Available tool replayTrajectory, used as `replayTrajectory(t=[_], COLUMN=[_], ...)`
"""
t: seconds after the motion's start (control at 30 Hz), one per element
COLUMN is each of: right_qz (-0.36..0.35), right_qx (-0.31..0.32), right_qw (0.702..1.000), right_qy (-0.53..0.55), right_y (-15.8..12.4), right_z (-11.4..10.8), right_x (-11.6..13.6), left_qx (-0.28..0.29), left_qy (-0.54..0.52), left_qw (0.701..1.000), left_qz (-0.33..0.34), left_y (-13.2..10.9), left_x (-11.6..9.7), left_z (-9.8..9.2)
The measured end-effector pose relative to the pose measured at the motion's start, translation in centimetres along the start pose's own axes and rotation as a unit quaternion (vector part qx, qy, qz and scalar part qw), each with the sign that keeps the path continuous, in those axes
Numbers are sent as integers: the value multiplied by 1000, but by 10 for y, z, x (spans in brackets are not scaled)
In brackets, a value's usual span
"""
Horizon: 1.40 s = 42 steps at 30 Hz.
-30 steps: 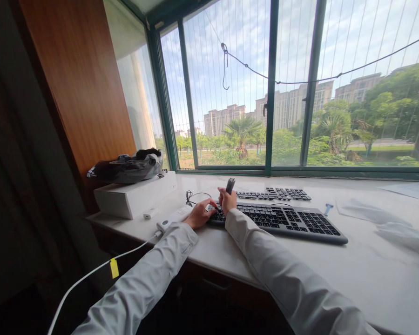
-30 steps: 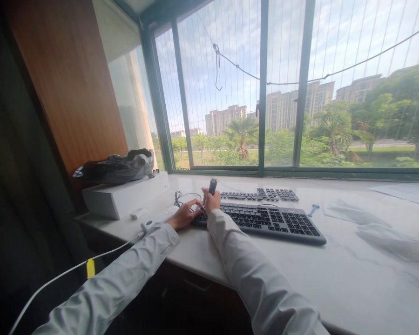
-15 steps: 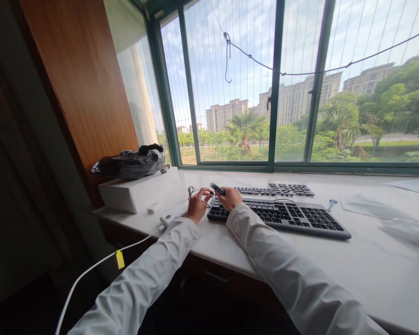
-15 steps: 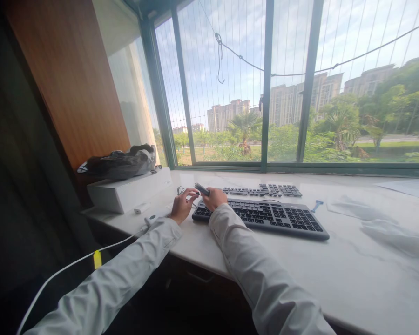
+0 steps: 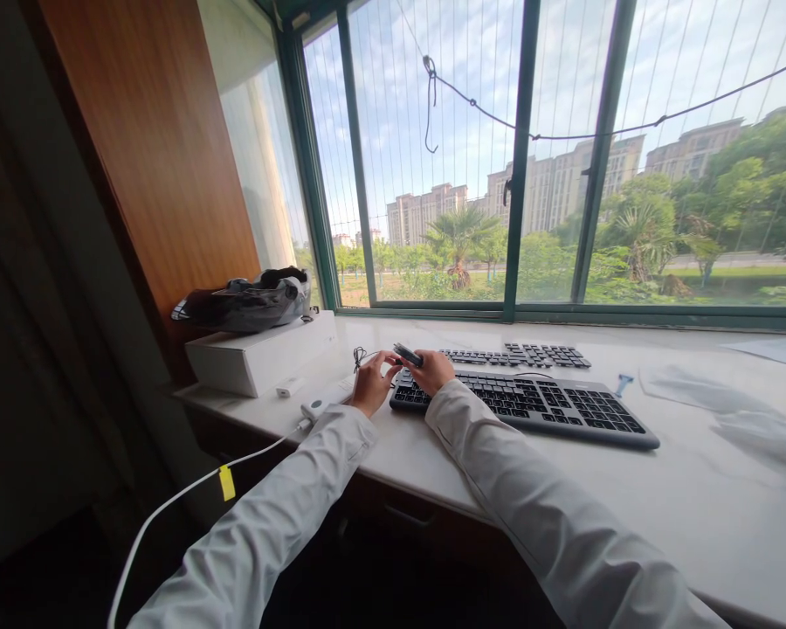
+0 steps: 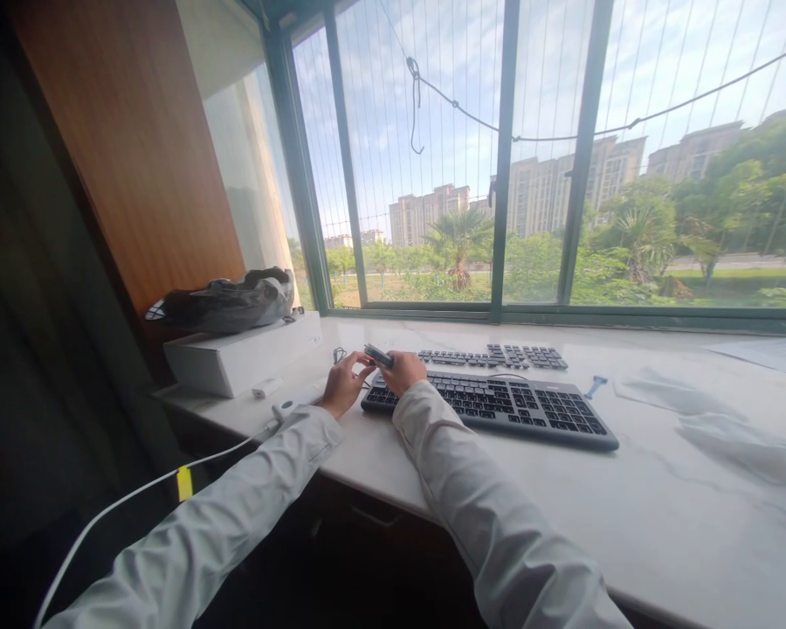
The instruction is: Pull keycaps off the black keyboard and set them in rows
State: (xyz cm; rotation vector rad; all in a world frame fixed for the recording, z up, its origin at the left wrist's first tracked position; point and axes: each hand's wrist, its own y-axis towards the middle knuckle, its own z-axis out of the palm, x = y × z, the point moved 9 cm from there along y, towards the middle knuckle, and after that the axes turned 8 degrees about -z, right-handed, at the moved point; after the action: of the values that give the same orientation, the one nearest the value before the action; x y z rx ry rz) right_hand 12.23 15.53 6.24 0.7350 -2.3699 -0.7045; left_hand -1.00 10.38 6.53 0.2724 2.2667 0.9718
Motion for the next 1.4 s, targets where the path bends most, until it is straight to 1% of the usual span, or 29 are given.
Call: replayTrajectory(t=[0.2,0.33,0.43,0.53,0.6,0.7,0.8,0.87,0.93,1.0,1.07,1.13,1.23,1.27,1.4], right_qz=[1,14,23,-3,-19,6,36,62,96,136,178,211,228,228,221], right_qx=[38,59,76,112,144,183,199,196,178,158,139,127,99,100,154], right_qw=[999,992,985,975,963,947,937,928,923,921,920,920,924,924,923], right_qy=[-38,-109,-151,-194,-229,-264,-286,-309,-328,-328,-321,-306,-291,-290,-275], right_y=[-4,-6,-6,-9,-14,-24,-36,-45,-56,-70,-84,-93,-96,-95,-94], right_z=[2,-5,-12,-17,-20,-36,-63,-85,-108,-125,-138,-146,-156,-156,-145], right_x=[0,3,8,15,14,-8,-42,-70,-98,-125,-147,-162,-171,-172,-177], left_qx=[1,-9,5,11,10,12,9,6,5,5,5,3,3,5,17], left_qy=[39,62,64,62,47,18,7,6,8,10,13,15,20,22,44], left_qw=[999,997,997,998,998,999,999,999,999,999,998,998,998,998,998], left_qz=[28,37,42,31,29,35,36,38,42,48,53,57,58,57,44], left_y=[-1,-1,-1,-1,-2,-3,-3,-3,-3,-3,-3,-3,-3,-3,-3], left_x=[-1,2,4,6,6,3,3,2,2,2,1,-1,-4,-4,-4], left_z=[7,11,15,15,13,12,11,11,11,12,12,11,9,9,10])
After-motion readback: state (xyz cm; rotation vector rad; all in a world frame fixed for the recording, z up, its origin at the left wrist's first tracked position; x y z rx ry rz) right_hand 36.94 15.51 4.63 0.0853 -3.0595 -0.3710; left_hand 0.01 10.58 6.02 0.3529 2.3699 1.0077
